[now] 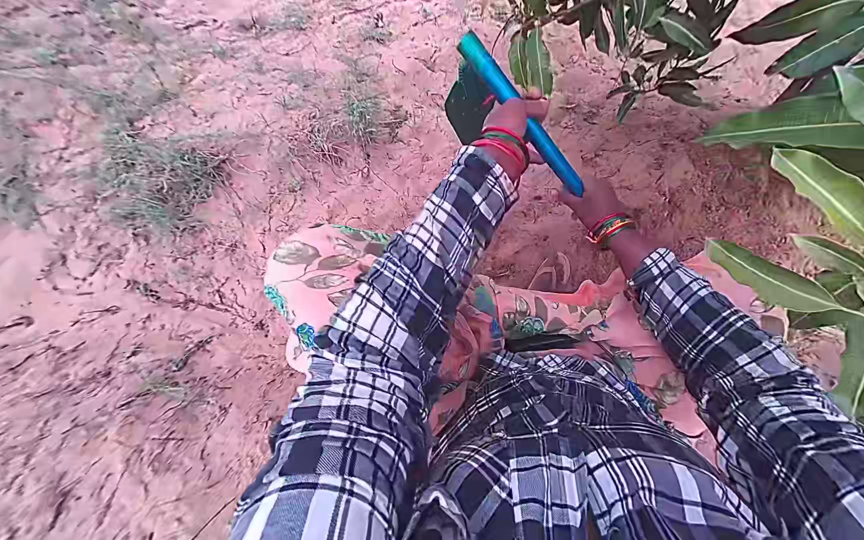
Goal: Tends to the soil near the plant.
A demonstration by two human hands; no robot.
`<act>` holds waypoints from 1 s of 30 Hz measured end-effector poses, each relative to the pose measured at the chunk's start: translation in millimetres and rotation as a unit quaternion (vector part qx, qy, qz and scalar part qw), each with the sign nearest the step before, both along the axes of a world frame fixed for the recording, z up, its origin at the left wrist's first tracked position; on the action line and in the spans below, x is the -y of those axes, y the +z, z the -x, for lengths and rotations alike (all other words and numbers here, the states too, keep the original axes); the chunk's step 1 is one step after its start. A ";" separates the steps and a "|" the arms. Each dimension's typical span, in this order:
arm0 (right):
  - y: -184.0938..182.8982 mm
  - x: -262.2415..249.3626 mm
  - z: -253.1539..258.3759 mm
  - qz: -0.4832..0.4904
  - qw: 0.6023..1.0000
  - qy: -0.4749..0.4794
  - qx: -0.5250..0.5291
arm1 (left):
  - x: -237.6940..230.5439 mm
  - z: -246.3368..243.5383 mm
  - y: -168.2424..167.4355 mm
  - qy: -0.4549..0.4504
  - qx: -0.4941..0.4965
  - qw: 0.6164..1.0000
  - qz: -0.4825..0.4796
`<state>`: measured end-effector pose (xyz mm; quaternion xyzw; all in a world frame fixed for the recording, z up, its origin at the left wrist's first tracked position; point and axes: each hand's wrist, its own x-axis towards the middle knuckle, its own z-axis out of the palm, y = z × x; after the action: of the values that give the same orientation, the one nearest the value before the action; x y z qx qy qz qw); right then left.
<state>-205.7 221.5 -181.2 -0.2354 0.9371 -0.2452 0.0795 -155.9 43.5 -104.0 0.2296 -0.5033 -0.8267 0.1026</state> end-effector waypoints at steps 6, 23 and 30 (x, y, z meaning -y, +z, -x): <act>10.2 -34.2 -11.9 -0.025 0.999 0.024 -0.018 | -16.0 -96.3 4.0 -0.177 0.060 0.950 0.249; 16.8 -56.0 -9.4 -0.191 0.979 -0.072 -0.012 | 92.0 -462.1 -178.2 0.301 0.247 0.871 0.300; 67.2 -11.5 47.6 -0.332 0.939 -0.023 -0.085 | 61.7 -469.7 -180.1 -0.310 0.571 0.684 0.332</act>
<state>-253.3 233.0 -113.9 -0.1939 0.9736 0.0993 0.0675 313.8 -18.2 -284.1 0.4391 -0.7480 -0.2991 -0.3977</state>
